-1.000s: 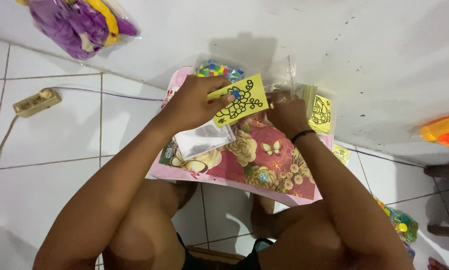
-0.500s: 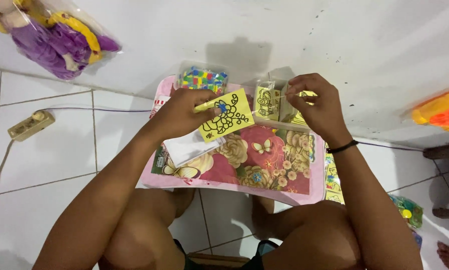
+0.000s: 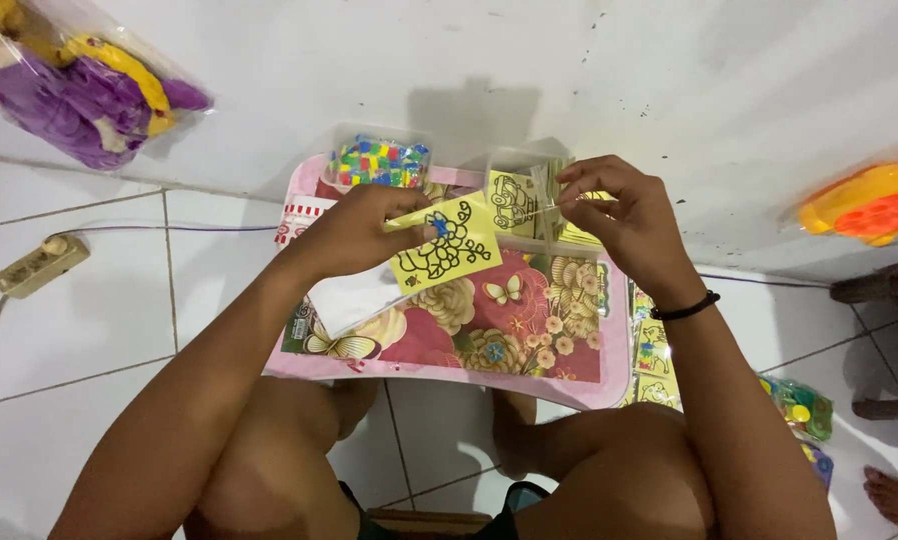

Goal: The person places a sticker sheet and a small bag of colored items into a clear plastic bag and then places it on the floor.

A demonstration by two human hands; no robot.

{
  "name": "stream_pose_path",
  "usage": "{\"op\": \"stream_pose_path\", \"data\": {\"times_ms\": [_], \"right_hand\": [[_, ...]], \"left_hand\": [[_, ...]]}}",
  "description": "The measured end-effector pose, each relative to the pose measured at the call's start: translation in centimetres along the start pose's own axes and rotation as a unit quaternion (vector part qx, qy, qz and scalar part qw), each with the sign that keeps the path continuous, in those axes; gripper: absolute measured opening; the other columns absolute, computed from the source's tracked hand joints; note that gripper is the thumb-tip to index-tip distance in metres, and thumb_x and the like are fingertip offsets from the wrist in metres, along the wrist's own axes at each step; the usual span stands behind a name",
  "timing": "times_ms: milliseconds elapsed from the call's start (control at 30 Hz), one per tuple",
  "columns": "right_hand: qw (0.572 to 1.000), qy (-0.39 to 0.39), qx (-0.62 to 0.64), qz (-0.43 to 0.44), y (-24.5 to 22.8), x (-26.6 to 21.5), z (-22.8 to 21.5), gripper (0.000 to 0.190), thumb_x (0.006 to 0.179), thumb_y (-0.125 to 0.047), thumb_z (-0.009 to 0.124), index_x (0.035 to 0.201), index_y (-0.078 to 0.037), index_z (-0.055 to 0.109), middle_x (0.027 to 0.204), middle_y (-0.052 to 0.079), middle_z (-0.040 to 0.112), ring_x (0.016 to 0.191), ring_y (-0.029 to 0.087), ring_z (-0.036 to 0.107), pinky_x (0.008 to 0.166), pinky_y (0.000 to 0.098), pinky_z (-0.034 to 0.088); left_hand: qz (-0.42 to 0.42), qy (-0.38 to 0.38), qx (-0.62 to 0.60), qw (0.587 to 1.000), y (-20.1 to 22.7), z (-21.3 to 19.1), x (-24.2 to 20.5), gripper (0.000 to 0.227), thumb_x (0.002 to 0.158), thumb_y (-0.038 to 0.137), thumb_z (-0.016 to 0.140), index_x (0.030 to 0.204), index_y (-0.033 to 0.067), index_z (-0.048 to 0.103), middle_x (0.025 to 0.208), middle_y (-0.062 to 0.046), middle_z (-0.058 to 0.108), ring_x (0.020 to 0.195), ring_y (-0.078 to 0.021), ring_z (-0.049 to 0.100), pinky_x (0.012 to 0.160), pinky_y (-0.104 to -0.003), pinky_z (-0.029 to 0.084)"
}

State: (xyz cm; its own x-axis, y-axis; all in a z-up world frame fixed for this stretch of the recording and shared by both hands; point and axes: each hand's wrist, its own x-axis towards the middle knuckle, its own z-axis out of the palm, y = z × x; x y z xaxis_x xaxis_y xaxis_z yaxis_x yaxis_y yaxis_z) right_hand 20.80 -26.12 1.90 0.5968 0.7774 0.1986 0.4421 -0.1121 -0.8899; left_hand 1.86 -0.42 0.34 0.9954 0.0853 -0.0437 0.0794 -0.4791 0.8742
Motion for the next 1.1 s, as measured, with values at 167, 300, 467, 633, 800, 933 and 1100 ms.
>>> {"op": "stream_pose_path", "data": {"times_ms": [167, 300, 467, 633, 800, 933, 1100], "right_hand": [[0.995, -0.073, 0.046, 0.04, -1.4, -0.3, 0.2, 0.015, 0.09, 0.004, 0.069, 0.102, -0.002, 0.075, 0.115, 0.019, 0.069, 0.112, 0.033, 0.067, 0.09, 0.0466, 0.059], [0.992, -0.106, 0.04, 0.047, -0.7, -0.3, 0.4, 0.018, 0.088, 0.005, 0.071, 0.103, -0.003, 0.078, 0.112, 0.016, 0.072, 0.11, 0.029, 0.067, 0.087, 0.0421, 0.061], [0.992, -0.118, 0.038, 0.039, -1.4, -0.1, 0.9, 0.018, 0.084, 0.005, 0.076, 0.101, -0.003, 0.079, 0.112, 0.017, 0.072, 0.107, 0.029, 0.068, 0.085, 0.041, 0.061], [0.992, -0.12, 0.037, 0.032, -1.6, 0.2, 0.9, 0.019, 0.083, 0.005, 0.079, 0.101, -0.002, 0.079, 0.102, 0.014, 0.073, 0.101, 0.029, 0.071, 0.084, 0.0393, 0.061], [0.994, -0.097, 0.021, 0.045, -0.8, 0.4, -0.1, 0.014, 0.085, 0.003, 0.079, 0.098, -0.002, 0.079, 0.1, 0.014, 0.075, 0.099, 0.025, 0.071, 0.083, 0.0378, 0.061], [0.992, -0.119, 0.031, 0.037, -0.9, 0.3, 0.3, 0.02, 0.082, 0.004, 0.079, 0.1, -0.005, 0.08, 0.098, 0.014, 0.076, 0.098, 0.027, 0.071, 0.092, 0.0445, 0.059], [0.989, -0.145, 0.023, -0.001, -1.8, 0.4, 1.1, 0.021, 0.082, 0.006, 0.079, 0.099, -0.007, 0.081, 0.098, 0.013, 0.076, 0.101, 0.028, 0.072, 0.095, 0.045, 0.058]], "left_hand": [[-0.02, -0.018, -0.047, 0.999, 0.0, 0.3, -0.1, 0.033, 0.097, 0.012, 0.06, 0.128, 0.0034, 0.069, 0.114, -0.024, 0.073, 0.101, -0.0431, 0.071, 0.091, -0.051, 0.051], [-0.024, -0.027, -0.068, 0.997, 1.2, 0.6, -0.4, 0.034, 0.097, 0.013, 0.06, 0.128, 0.0024, 0.069, 0.116, -0.025, 0.073, 0.102, -0.0441, 0.071, 0.091, -0.051, 0.052], [-0.018, -0.03, -0.084, 0.996, 1.0, 0.8, -0.4, 0.034, 0.097, 0.019, 0.062, 0.127, 0.0042, 0.07, 0.112, -0.023, 0.072, 0.097, -0.0391, 0.072, 0.086, -0.047, 0.054], [0.0, -0.034, -0.088, 0.996, 1.4, 0.9, -0.6, 0.036, 0.096, 0.022, 0.061, 0.126, 0.0027, 0.069, 0.114, -0.025, 0.072, 0.102, -0.0398, 0.071, 0.087, -0.05, 0.054], [0.004, -0.04, -0.082, 0.996, 1.0, 0.6, -0.9, 0.04, 0.097, 0.021, 0.062, 0.132, 0.0029, 0.067, 0.122, -0.023, 0.069, 0.114, -0.0463, 0.067, 0.097, -0.056, 0.051], [0.001, -0.037, -0.094, 0.995, 1.4, 0.5, -1.2, 0.039, 0.097, 0.022, 0.062, 0.131, 0.003, 0.067, 0.123, -0.024, 0.069, 0.115, -0.0456, 0.066, 0.098, -0.057, 0.051], [-0.007, -0.045, -0.113, 0.993, 1.2, 0.9, -1.1, 0.04, 0.098, 0.023, 0.062, 0.132, 0.0034, 0.067, 0.128, -0.022, 0.068, 0.119, -0.0421, 0.066, 0.1, -0.056, 0.05]]}}
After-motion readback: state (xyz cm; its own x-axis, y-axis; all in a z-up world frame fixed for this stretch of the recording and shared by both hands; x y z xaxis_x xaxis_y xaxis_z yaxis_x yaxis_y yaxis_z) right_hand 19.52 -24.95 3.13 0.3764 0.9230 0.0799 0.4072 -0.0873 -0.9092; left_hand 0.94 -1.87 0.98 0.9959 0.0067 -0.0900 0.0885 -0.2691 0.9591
